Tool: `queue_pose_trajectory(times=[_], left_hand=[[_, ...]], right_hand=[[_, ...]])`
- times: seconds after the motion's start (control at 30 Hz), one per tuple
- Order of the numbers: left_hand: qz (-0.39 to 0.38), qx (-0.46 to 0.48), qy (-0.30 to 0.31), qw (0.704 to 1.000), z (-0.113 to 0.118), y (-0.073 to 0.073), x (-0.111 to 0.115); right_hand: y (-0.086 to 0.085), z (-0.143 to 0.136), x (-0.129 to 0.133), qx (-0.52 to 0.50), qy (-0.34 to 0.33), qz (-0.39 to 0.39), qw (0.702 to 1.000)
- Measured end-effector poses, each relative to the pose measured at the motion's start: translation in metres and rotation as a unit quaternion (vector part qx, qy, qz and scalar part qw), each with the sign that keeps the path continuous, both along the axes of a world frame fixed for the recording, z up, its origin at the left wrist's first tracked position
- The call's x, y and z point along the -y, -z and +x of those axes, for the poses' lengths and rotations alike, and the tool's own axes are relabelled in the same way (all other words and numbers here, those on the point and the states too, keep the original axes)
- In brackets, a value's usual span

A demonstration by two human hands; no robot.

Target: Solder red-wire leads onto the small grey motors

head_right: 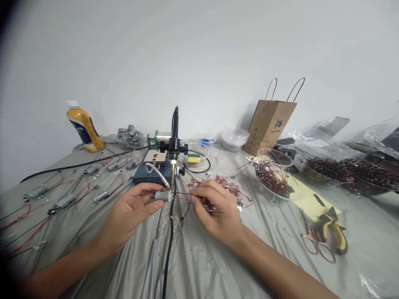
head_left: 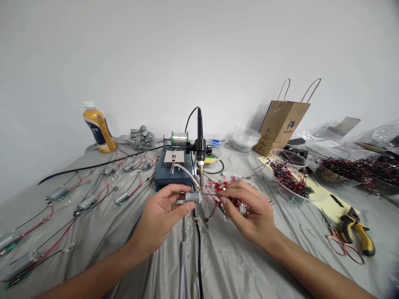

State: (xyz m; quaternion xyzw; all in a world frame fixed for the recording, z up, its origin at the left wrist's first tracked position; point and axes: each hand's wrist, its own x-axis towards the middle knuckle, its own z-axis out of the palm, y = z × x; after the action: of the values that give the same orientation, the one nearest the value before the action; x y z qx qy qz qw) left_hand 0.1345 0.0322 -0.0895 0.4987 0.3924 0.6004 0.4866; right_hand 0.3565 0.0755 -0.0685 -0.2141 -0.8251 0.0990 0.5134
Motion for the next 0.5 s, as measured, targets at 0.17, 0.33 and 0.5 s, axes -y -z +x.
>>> queue_pose_trajectory(times=[0.17,0.33,0.5], left_hand=[[0.001,-0.001,-0.002,1.000,0.0002,-0.0005,-0.0001],[-0.001,-0.001,-0.007,1.000,0.0001,-0.0008,-0.0006],[-0.005,-0.002,-0.003,1.000,0.0002,0.0000,-0.0014]], right_hand=[[-0.0005,0.0003,0.0014,-0.001,-0.001,-0.002,1.000],[-0.0018,0.0001,0.0023,0.004,-0.005,-0.003,1.000],[-0.0011,0.0005,0.0031,0.008,-0.004,-0.005,1.000]])
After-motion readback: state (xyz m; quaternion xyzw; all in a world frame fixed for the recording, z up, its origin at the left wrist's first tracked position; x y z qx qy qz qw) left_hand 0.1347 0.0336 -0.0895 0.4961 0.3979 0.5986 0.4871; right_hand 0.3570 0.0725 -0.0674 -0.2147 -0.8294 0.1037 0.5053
